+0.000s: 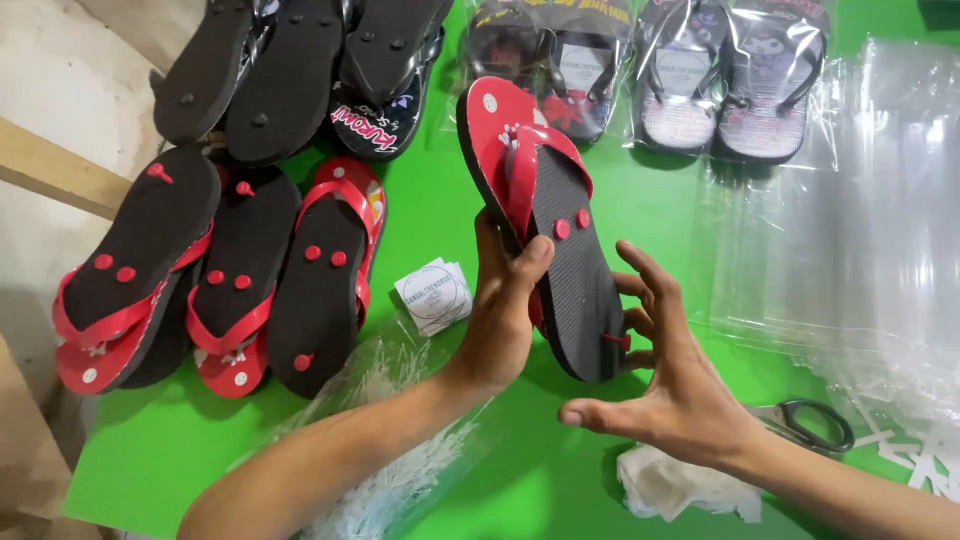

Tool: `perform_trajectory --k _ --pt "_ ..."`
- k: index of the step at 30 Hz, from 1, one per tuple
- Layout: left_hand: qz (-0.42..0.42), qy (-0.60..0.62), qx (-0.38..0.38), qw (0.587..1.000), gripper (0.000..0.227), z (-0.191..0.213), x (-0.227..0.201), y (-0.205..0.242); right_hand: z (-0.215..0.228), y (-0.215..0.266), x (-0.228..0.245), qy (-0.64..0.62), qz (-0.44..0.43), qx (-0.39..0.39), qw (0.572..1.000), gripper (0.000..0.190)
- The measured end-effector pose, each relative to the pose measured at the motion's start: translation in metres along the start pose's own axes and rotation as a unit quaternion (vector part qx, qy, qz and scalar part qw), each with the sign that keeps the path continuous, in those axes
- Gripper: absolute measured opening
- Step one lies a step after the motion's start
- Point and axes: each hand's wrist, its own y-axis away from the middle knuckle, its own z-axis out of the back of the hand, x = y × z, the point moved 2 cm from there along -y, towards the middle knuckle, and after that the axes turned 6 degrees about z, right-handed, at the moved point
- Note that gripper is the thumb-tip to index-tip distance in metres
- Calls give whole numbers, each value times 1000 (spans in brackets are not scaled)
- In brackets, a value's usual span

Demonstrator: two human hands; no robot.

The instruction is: The person trims excess material from the straps and soles of red children's flip-flops using scissors. They then attach a small white tag to the pair and place the finished flip-flops into a clear plastic packaging bag.

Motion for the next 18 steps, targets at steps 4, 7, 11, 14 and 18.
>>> perform_trajectory --k 4,7,11,14,18 --pt "-13 7 45 999 55 2 -2 0 6 0 -15 32 12 -28 999 128" --pt "-19 40 101 994 70 15 1 -2 11 -1 -23 73 82 -58 992 117" --pt "-42 -8 101 994 55 44 16 -5 11 -1 -28 62 188 -72 978 122" --pt "-49 7 116 992 47 56 20 -4 10 -2 -30 36 220 -72 972 122" --pt "-19 129 172 977 55 66 30 -6 10 -3 -32 36 237 -68 968 120"
